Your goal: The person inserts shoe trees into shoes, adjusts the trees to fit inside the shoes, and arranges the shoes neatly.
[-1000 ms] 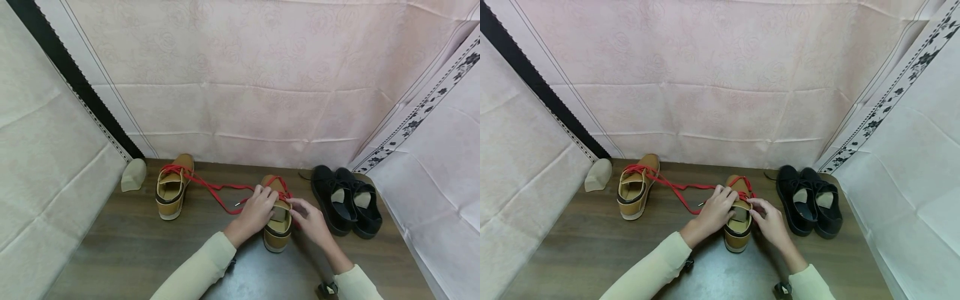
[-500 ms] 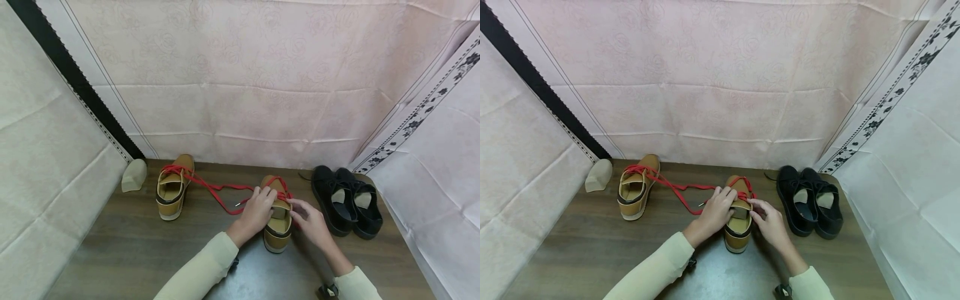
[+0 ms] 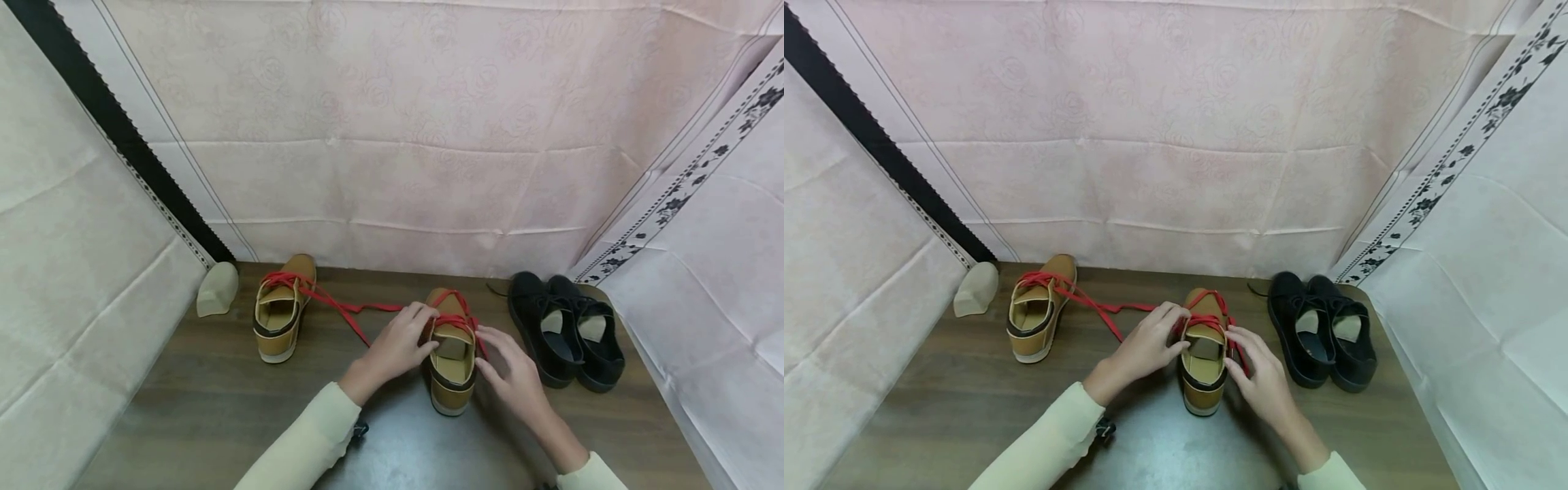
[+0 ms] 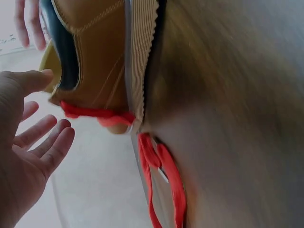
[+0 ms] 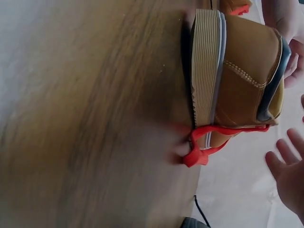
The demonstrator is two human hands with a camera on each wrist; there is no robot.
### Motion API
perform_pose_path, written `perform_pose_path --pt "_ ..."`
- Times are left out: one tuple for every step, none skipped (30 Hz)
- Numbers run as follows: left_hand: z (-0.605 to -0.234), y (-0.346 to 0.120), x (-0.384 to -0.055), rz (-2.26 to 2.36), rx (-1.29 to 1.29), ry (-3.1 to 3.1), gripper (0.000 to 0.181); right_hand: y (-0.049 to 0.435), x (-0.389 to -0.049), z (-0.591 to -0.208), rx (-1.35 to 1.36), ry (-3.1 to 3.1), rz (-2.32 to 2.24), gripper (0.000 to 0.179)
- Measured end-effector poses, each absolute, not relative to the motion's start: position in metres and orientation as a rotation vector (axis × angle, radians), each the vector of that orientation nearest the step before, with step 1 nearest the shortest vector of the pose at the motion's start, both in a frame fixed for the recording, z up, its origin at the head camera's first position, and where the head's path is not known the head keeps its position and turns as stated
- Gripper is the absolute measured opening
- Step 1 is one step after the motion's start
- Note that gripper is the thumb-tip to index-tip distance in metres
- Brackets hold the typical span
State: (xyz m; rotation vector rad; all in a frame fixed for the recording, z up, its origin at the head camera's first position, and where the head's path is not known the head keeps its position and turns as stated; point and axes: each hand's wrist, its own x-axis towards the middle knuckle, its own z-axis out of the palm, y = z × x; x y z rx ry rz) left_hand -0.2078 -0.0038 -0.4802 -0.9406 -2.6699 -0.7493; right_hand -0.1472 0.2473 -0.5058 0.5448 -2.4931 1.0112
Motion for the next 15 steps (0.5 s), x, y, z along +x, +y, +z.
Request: perform_pose_path --pt "-0.48 -0.007 -0.207 -0.752 -0.94 -2.668 0.051 0.247 -0.145 -0.505 0.595 -2.47 0.993 0.052" --pt "-0.479 -0.01 -0.207 -0.756 -0.938 -2.666 0.053 0.247 -0.144 -0.504 0.638 -2.454 0.98 0.052" --pt "-0.479 -0.014 -0.207 -0.763 -0.936 -2.665 0.054 0.247 -0.142 -0.503 0.684 -2.437 0.966 0.052" --pt "-0.479 -0.017 -0.206 -0.775 -0.937 -2.656 0.055 0.246 -0.141 -0.502 0.718 -2.43 0.953 0.052" --pt "-0.48 -0.02 -0.205 -0.79 -0.936 -2.65 0.056 0.246 -0.14 -0.501 0.743 -2.434 0.945 0.052" --pt "-0.481 -0.023 -0.205 -0.81 -0.937 -2.643 0.057 0.245 -0.139 -0.501 0.766 -2.44 0.936 0.052" --pt "-0.482 -0.026 -0.204 -0.825 -0.94 -2.629 0.057 0.245 -0.139 -0.5 0.791 -2.441 0.927 0.052" --pt "-0.484 -0.029 -0.203 -0.841 -0.942 -2.616 0.057 0.244 -0.139 -0.5 0.818 -2.44 0.919 0.052" --pt "-0.486 -0.032 -0.203 -0.86 -0.942 -2.601 0.057 0.244 -0.139 -0.501 0.847 -2.436 0.912 0.051" --pt "-0.488 -0.035 -0.202 -0.875 -0.942 -2.584 0.057 0.244 -0.138 -0.501 0.868 -2.438 0.908 0.049" --pt "-0.49 -0.038 -0.201 -0.886 -0.94 -2.57 0.058 0.243 -0.139 -0.502 0.898 -2.428 0.91 0.048" --pt "-0.493 -0.042 -0.2 -0.891 -0.939 -2.549 0.058 0.243 -0.139 -0.503 0.928 -2.415 0.909 0.047" --pt "-0.494 -0.045 -0.2 -0.895 -0.939 -2.53 0.059 0.242 -0.139 -0.504 0.956 -2.402 0.908 0.045" --pt "-0.496 -0.048 -0.199 -0.902 -0.938 -2.516 0.06 0.241 -0.139 -0.505 0.981 -2.39 0.906 0.044" --pt "-0.498 -0.051 -0.198 -0.91 -0.937 -2.505 0.061 0.24 -0.139 -0.506 1.003 -2.385 0.899 0.043"
